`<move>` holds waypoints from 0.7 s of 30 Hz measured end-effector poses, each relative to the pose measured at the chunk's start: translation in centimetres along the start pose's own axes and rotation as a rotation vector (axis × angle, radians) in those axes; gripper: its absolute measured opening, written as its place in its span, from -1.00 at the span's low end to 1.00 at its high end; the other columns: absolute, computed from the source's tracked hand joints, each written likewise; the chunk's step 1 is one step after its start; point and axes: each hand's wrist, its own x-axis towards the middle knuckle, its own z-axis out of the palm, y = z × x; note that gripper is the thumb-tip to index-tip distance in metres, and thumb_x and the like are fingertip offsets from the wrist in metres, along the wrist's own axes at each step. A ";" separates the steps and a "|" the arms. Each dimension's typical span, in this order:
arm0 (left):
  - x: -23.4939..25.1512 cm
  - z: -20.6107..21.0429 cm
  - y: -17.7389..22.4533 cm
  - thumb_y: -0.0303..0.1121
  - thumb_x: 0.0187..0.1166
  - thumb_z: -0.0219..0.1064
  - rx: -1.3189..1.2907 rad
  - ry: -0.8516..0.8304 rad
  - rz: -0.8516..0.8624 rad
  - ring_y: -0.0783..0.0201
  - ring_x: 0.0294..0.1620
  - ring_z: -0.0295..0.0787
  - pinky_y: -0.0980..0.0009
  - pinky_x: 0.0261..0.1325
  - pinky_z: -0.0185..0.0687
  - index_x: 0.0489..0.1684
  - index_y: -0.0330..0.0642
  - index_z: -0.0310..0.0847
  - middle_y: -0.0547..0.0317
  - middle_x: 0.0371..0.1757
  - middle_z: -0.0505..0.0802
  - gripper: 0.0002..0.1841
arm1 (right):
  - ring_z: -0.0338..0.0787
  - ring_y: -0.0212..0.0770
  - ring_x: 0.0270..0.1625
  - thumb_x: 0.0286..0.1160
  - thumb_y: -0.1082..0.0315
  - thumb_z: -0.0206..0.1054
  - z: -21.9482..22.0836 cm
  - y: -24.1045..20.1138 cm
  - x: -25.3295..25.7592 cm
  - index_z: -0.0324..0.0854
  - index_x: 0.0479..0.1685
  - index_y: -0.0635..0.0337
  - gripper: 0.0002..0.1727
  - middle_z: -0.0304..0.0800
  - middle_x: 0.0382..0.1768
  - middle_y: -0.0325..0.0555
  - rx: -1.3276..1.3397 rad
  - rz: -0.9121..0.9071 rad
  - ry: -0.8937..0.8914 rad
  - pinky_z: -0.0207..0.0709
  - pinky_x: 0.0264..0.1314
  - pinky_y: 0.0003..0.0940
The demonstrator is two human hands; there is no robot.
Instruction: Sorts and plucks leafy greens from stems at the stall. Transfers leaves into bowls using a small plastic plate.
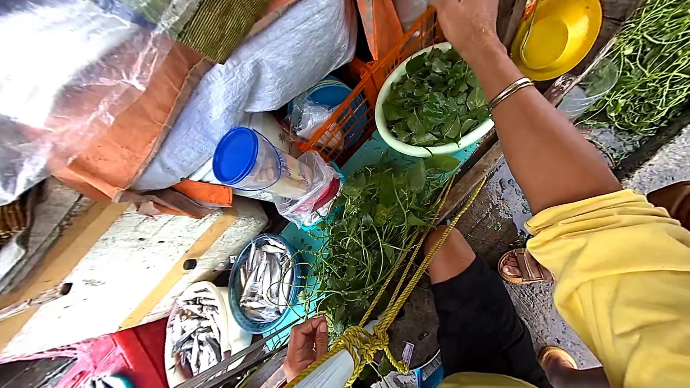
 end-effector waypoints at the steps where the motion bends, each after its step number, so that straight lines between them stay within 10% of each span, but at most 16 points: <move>1: -0.1 0.0 0.0 -0.49 0.61 0.27 0.002 -0.011 0.000 0.55 -0.18 0.76 0.63 -0.01 0.73 0.00 -0.30 0.66 0.32 -0.14 0.80 -0.86 | 0.74 0.15 0.29 0.51 -0.11 0.36 0.2 0.7 -0.1 0.77 0.13 0.17 -0.47 0.84 0.08 0.12 -0.003 0.018 -0.143 0.46 0.42 0.33; 4: -0.1 -0.1 0.2 -0.45 0.63 0.28 0.025 -0.014 -0.011 0.53 -0.19 0.75 0.61 -0.02 0.73 0.00 -0.29 0.65 0.31 -0.16 0.80 -0.86 | 0.36 0.10 0.73 0.73 -0.33 0.01 -0.4 1.1 -1.4 0.32 0.75 0.06 -0.19 0.40 0.69 0.10 0.150 0.174 -0.510 0.15 0.73 0.25; 7: -0.2 -0.5 -0.1 -0.45 0.62 0.28 0.041 -0.011 -0.008 0.52 -0.19 0.75 0.59 -0.03 0.74 -0.01 -0.30 0.66 0.31 -0.16 0.79 -0.86 | 0.49 -0.01 0.65 0.86 -0.20 -0.14 -0.6 1.7 -1.2 0.24 0.80 0.05 -0.29 0.44 0.67 0.06 0.324 0.205 -0.445 0.33 0.66 0.05; 12: -0.2 -0.3 -0.1 -0.47 0.62 0.28 0.051 -0.029 -0.012 0.53 -0.21 0.75 0.60 -0.05 0.73 0.00 -0.26 0.65 0.33 -0.18 0.80 -0.87 | 0.83 -0.13 0.18 0.69 0.38 0.13 0.5 4.1 -0.1 0.52 0.47 0.30 -0.57 0.78 0.21 0.09 0.214 0.088 -0.184 0.68 0.31 -0.17; 19: 0.9 2.1 1.3 -0.49 0.51 0.38 0.087 -0.007 0.028 0.50 -0.13 0.82 0.49 0.03 0.79 0.14 -0.46 0.59 0.21 -0.09 0.85 -0.70 | 0.82 -0.33 -0.36 0.59 0.49 0.30 0.4 -2.3 -10.8 0.65 -0.28 0.25 -0.91 0.76 -0.41 -0.22 0.736 -0.077 0.018 0.81 -0.12 -0.38; 21: 1.6 2.6 1.3 -0.44 0.50 0.41 0.142 -0.016 0.057 0.45 -0.13 0.82 0.49 0.02 0.79 0.08 -0.47 0.62 0.11 -0.08 0.84 -0.70 | 0.81 -0.35 -0.33 0.64 0.43 0.28 0.4 -3.6 -14.7 0.69 -0.11 0.27 -0.89 0.79 -0.32 -0.27 0.825 -0.237 -0.072 0.81 -0.15 -0.35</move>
